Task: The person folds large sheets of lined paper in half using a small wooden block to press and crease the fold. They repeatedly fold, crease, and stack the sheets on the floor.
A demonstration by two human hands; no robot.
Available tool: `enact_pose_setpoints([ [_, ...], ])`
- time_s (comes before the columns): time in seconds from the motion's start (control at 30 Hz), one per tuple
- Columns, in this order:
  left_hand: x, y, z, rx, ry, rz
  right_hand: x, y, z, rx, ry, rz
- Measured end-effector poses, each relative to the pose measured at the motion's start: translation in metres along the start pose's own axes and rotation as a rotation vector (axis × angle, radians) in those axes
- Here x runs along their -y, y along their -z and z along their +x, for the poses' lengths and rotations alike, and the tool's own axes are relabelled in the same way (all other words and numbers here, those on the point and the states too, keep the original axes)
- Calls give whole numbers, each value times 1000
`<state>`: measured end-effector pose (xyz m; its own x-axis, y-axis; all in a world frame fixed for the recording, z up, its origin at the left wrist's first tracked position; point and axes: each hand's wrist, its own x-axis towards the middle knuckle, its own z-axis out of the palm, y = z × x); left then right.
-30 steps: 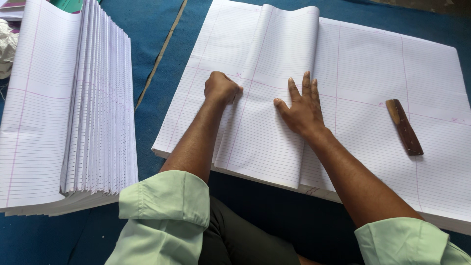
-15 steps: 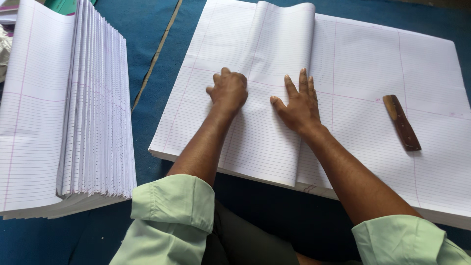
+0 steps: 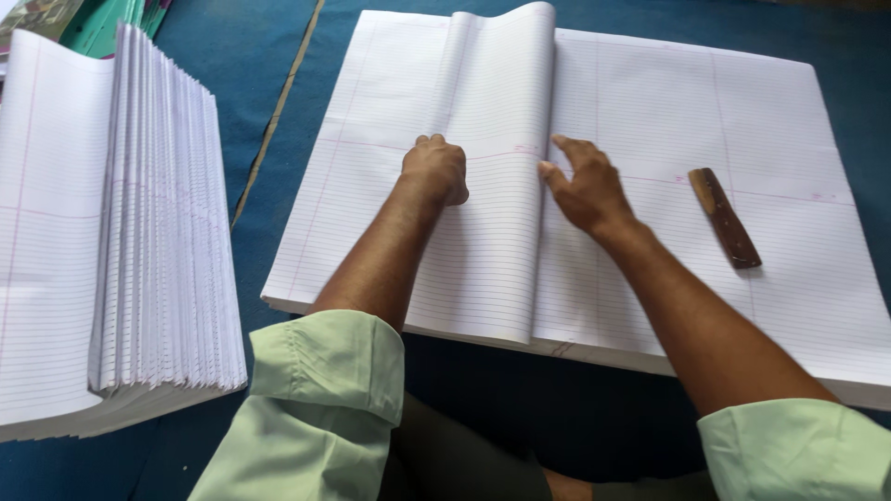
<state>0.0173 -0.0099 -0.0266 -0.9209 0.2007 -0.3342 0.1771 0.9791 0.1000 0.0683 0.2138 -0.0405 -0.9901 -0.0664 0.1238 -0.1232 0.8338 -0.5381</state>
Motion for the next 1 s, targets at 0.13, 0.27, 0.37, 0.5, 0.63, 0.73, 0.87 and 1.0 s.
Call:
enact_pose_setpoints([
  [0.13,-11,11,-7,134,5,-1,-37,27,-4,-44,-44,-97],
  [0.27,-19,17,-13,273,33,-18,-75,54,-13,-38,-85,-309],
  [0.37,-19,20,-16,309,54,-77,-97,72,-17,-46,-69,-462],
  [0.5,-20,21,-16,318,94,-110,-114,95,-25,-28,-232,-514],
  [0.63,-23,18,-15,328,43,-3,-120,116,-32,24,-434,-438],
  [0.73,-25,18,-17,325,50,13,-125,124,-34,87,-540,-408],
  [0.87,-28,20,-22,313,78,-65,-141,130,-39,155,-612,-400],
  [1.0,-31,23,-23,320,80,-6,-155,133,-38,296,-690,-340],
])
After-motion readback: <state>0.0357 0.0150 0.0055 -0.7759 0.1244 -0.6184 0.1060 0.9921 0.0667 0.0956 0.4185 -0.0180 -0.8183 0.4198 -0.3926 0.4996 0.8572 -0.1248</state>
